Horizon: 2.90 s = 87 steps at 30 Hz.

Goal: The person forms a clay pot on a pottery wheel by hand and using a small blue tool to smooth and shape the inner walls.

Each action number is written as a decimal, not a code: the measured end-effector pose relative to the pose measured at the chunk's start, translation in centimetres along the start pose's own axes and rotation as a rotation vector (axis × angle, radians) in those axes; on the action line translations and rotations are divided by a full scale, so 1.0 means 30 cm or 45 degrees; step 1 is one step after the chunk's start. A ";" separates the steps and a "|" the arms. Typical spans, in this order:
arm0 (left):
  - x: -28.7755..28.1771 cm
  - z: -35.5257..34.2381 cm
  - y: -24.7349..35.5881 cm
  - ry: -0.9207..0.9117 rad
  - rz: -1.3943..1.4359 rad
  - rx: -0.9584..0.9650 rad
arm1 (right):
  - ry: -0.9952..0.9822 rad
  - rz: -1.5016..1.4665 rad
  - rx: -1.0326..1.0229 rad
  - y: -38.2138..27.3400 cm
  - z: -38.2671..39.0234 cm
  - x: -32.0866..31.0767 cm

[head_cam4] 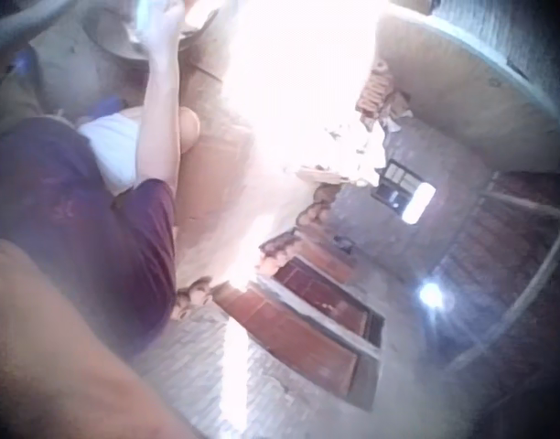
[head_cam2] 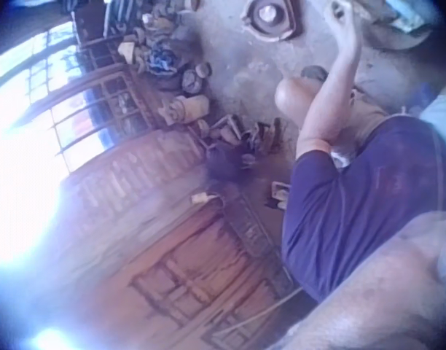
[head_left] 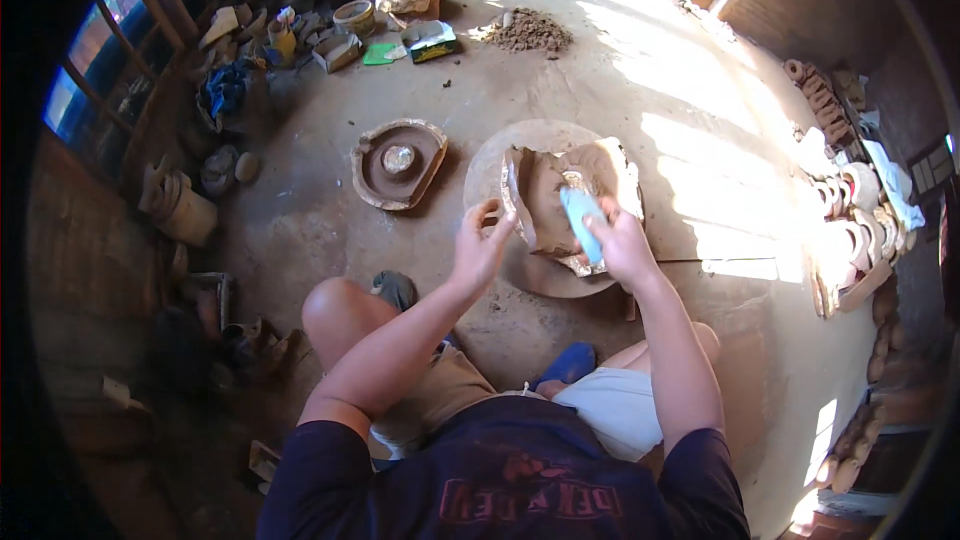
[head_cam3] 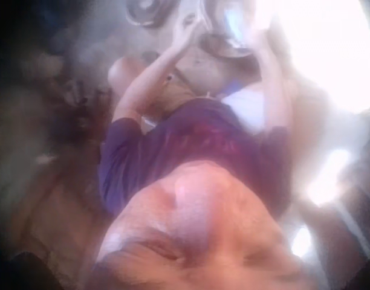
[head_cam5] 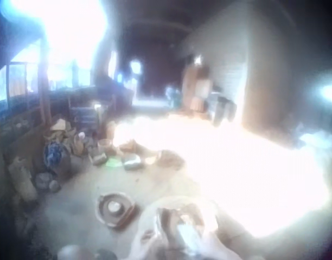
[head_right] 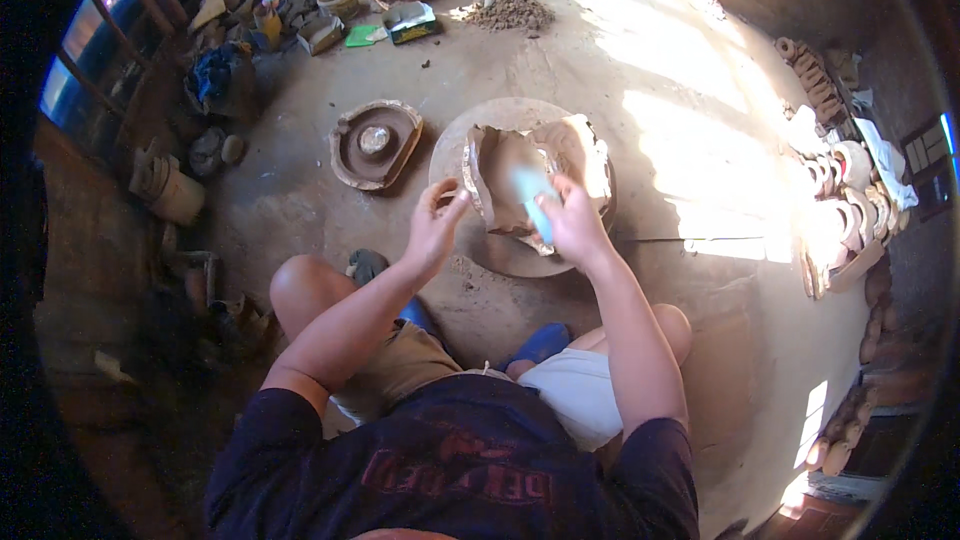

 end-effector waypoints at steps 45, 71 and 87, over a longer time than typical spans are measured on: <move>0.141 -0.043 -0.159 -0.292 -0.457 0.512 | -0.020 0.678 0.133 0.134 -0.553 0.218; 0.122 -0.092 -0.092 -0.551 -0.300 0.387 | -0.269 0.944 -0.043 0.132 -0.252 0.147; 0.128 -0.112 0.032 -0.317 -0.329 0.341 | 0.122 0.445 0.111 0.169 -0.050 -0.132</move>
Point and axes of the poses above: each hand's wrist, its own z-axis away from the middle knuckle, its own x-axis out of the palm, y = z × x, the point moved 10 cm from there along -z, towards the middle knuckle, and after that the axes turned 12 degrees about y, right-handed, at the moved point
